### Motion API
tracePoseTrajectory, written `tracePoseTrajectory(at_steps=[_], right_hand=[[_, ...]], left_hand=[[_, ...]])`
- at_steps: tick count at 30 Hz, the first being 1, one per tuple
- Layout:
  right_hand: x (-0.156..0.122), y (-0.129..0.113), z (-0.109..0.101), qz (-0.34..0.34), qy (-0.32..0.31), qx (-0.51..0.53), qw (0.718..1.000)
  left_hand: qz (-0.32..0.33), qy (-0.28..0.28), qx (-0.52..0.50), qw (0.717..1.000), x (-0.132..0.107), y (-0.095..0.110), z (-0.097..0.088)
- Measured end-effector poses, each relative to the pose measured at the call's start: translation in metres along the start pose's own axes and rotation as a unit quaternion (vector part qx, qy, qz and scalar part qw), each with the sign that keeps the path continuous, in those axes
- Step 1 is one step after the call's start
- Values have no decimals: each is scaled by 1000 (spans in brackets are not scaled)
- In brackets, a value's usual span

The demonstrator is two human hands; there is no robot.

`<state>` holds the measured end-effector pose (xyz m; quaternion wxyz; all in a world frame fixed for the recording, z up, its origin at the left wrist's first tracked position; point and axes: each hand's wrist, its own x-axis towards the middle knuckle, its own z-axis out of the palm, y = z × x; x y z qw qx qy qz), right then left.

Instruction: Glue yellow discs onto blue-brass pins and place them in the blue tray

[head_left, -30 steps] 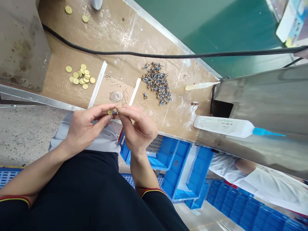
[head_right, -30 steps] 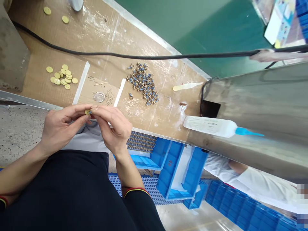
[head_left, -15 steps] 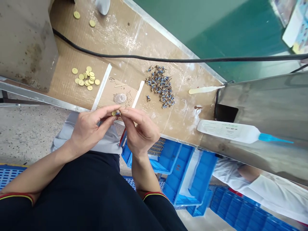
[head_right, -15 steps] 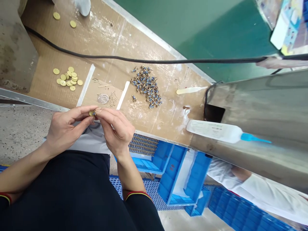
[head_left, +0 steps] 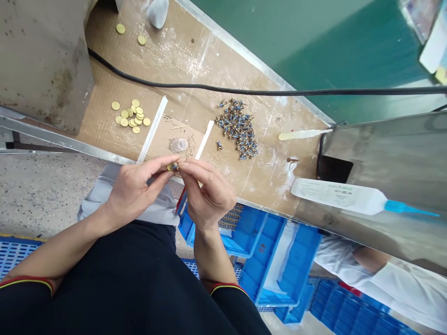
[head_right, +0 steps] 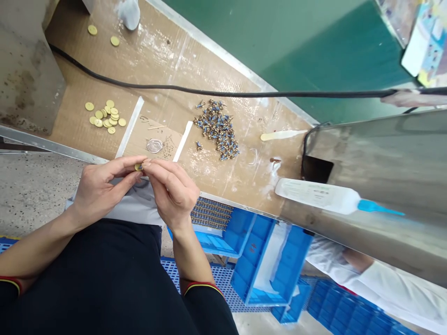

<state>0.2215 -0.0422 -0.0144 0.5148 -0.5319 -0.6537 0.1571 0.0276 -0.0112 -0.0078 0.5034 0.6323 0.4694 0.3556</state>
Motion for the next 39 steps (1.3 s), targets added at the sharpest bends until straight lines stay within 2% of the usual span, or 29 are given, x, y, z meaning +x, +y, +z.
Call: tracePoseTrajectory(at_steps=[7, 18, 32, 35, 37, 39], right_hand=[[-1, 2, 0, -45, 0, -53, 998], [-3, 2, 4, -86, 9, -62, 994], [-8, 6, -4, -112, 9, -68, 991], [-9, 6, -4, -132, 29, -70, 988], [-9, 4, -3, -128, 43, -51, 990], [-10, 0, -2, -81, 49, -2, 995]], left_hand=[[39, 8, 49, 998, -1, 3, 0], [75, 15, 95, 993, -3, 1, 3], [67, 20, 42, 997, -3, 14, 3], [67, 24, 30, 997, -3, 17, 2], [62, 30, 25, 997, -2, 18, 2], [49, 34, 21, 998, -1, 20, 1]])
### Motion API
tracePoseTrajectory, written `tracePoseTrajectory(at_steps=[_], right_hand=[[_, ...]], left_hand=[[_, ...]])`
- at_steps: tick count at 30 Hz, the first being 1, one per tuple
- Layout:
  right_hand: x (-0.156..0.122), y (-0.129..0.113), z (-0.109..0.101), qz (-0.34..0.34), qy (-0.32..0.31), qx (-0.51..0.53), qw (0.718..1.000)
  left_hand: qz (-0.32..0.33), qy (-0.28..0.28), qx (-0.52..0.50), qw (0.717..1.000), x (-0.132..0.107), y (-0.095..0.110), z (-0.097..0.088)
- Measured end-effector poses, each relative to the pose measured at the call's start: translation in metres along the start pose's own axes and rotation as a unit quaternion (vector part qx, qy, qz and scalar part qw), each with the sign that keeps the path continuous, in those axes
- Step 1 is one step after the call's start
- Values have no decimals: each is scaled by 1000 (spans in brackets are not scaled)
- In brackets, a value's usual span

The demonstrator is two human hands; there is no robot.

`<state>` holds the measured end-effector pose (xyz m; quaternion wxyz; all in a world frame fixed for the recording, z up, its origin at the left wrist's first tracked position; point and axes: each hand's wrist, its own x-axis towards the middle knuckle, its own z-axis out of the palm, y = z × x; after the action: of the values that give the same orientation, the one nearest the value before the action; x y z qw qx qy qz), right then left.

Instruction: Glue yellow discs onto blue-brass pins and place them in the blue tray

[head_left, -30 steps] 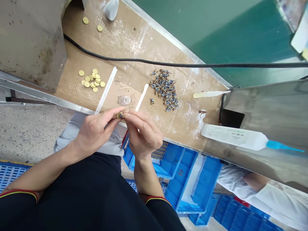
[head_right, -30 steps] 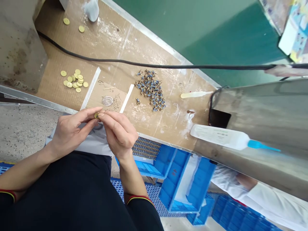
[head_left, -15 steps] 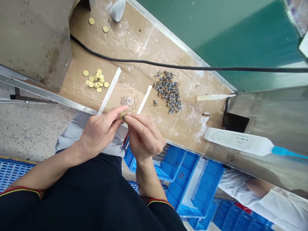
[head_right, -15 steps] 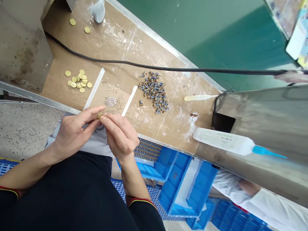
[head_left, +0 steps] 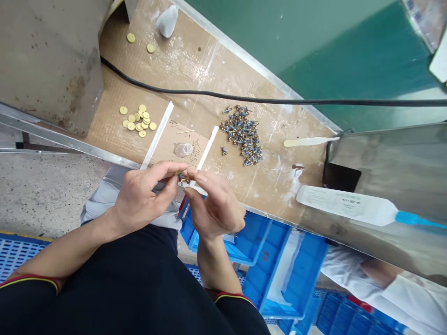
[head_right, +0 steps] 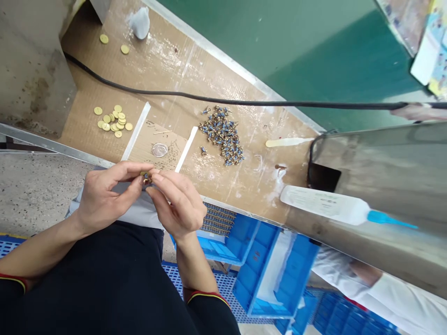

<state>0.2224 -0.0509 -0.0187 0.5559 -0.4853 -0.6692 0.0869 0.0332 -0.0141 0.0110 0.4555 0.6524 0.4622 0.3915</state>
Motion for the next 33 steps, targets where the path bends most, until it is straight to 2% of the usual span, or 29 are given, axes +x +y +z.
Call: tracePoseTrajectory(at_steps=[4, 7, 14, 17, 20, 22, 24, 27, 30, 33], right_hand=[[1, -8, 1, 172, 9, 61, 983], [3, -11, 4, 248, -12, 81, 965], [10, -10, 9, 267, -19, 140, 953], [10, -11, 9, 267, -24, 144, 953], [10, -12, 8, 285, -35, 124, 950], [12, -14, 7, 310, -47, 137, 940], [16, -15, 6, 329, -52, 167, 928], [22, -18, 6, 346, -44, 199, 916], [26, -21, 7, 373, -45, 210, 902], [25, -24, 6, 385, -42, 224, 894]], left_hand=[[-20, -4, 1, 1000, 1, 2, -1], [-6, -2, 24, 1000, 0, 3, -1], [59, 8, 65, 996, -1, 2, 0], [59, 9, 52, 997, -2, 2, 1], [3, 1, 10, 1000, -2, 0, 1], [-72, -20, -81, 994, 0, -3, 2], [-154, -49, -217, 963, 3, -7, 3], [-260, -73, -392, 879, 9, -10, 4], [-335, -69, -490, 802, 13, -6, 3], [-369, -63, -532, 759, 15, 0, 4]])
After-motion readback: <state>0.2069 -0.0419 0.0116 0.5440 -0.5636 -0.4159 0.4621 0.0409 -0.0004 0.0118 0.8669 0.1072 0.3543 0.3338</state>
